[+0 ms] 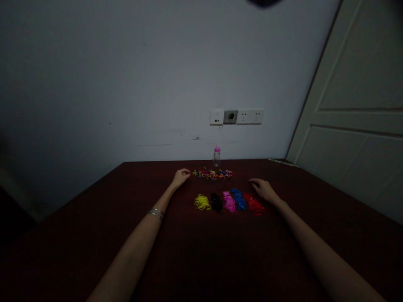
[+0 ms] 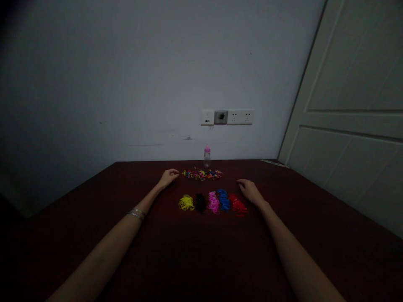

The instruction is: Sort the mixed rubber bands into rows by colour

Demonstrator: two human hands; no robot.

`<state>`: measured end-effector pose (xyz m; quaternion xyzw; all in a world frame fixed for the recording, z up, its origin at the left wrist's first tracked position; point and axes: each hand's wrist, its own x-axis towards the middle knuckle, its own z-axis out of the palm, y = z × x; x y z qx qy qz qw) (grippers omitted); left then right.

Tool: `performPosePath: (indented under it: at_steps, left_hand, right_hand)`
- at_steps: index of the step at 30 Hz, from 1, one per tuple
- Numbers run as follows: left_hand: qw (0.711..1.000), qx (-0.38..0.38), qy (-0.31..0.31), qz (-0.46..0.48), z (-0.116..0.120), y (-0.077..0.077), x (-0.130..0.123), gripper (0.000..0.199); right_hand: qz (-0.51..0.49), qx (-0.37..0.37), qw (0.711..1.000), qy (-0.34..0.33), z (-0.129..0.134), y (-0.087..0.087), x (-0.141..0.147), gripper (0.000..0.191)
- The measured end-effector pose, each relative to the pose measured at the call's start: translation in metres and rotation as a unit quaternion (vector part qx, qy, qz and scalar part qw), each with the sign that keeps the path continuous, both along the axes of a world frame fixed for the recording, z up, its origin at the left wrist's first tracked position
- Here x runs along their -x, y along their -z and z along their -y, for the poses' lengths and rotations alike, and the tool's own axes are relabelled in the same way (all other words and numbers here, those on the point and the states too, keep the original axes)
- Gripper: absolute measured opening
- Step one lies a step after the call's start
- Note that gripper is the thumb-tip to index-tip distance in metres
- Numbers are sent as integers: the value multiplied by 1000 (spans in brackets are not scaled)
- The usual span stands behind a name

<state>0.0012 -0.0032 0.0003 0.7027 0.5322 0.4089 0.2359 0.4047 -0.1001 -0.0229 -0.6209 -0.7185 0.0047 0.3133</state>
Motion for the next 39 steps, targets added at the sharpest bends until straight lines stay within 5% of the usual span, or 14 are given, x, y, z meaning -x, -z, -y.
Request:
performPosePath:
  at_steps: [12,20,39]
  left_hand:
    - [973,-43,60,-220,3,-5,-19,26]
    - [952,-84,129,-265,-5,-7,-26,29]
    - [943,-50,61,-325,-2,-12,-38,20]
  right_hand:
    - [54,7,998,8,-3,6,0,38]
    - [33,6,999,15,-2,5,3,40]
    - [44,11,999,2,-1,4,6,40]
